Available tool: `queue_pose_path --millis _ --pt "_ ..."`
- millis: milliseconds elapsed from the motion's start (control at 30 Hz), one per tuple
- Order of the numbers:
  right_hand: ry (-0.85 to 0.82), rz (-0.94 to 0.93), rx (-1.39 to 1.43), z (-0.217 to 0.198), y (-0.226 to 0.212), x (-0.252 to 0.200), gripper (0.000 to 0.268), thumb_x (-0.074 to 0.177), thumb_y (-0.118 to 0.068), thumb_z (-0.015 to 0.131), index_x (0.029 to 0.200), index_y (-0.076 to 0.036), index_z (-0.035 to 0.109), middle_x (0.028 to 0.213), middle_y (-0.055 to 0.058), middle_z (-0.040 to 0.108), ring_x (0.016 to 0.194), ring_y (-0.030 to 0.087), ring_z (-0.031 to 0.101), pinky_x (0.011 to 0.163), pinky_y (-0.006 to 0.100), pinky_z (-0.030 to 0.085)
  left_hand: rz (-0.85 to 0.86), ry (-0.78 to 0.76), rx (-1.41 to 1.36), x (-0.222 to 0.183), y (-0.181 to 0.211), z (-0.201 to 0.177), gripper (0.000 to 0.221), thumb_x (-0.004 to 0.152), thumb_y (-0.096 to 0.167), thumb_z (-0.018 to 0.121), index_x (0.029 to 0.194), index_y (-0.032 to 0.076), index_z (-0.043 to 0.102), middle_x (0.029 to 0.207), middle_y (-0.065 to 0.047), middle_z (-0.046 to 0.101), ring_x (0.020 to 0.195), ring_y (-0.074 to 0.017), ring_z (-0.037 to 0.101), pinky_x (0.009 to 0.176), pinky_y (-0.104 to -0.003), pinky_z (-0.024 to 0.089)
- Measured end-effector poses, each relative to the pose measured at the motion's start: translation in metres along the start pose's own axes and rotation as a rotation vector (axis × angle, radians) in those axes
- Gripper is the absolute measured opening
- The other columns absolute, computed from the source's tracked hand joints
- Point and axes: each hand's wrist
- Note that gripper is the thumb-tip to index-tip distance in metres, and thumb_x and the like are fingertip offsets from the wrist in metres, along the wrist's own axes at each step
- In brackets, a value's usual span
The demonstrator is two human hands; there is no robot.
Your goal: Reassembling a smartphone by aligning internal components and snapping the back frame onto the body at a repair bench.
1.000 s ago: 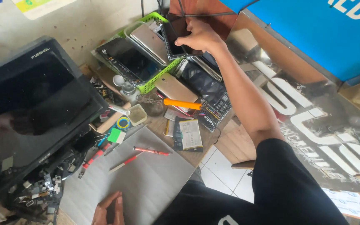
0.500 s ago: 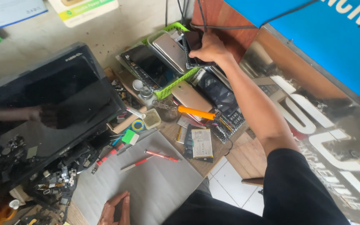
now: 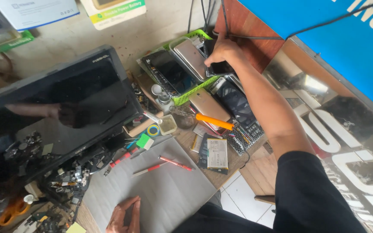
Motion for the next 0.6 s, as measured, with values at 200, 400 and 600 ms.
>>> queue_pose_path --millis 200,400,600 --pt "-0.218 0.002 0.254 -0.054 -0.014 -0.072 0.121 0.08 -0.031 0.077 0.165 -0.015 -0.007 0.15 0.03 0.047 0.11 0.049 0.066 0.088 0.051 0.058 -0.002 0.007 0.108 0.004 -0.01 0.002 0.01 0.088 0.02 0.077 0.096 0.025 0.079 0.088 0.008 0.077 0.047 -0.0072 0.057 0.044 -0.024 0.042" --pt "-0.196 -0.005 0.15 -0.05 -0.02 -0.058 0.1 0.077 -0.043 0.081 0.153 0.001 0.032 0.143 0.026 0.056 0.094 0.045 0.071 0.071 0.048 0.06 0.019 0.003 0.032 0.008 -0.001 0.003 0.011 0.088 0.014 0.076 0.097 0.018 0.078 0.089 0.002 0.077 0.075 -0.0108 0.073 0.064 -0.024 0.055" --pt "-0.252 0.047 0.153 -0.055 -0.031 -0.066 0.132 0.078 -0.066 0.078 0.166 -0.012 -0.005 0.157 0.026 0.041 0.103 0.042 0.068 0.076 0.049 0.061 0.095 0.034 0.002 0.009 -0.012 0.003 0.011 0.086 0.012 0.077 0.095 0.017 0.077 0.086 0.004 0.077 0.075 -0.0108 0.073 0.068 -0.023 0.055"
Point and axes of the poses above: each hand's wrist, its own x-axis towards the middle knuckle, its own z-axis out of the palm, y = z × x
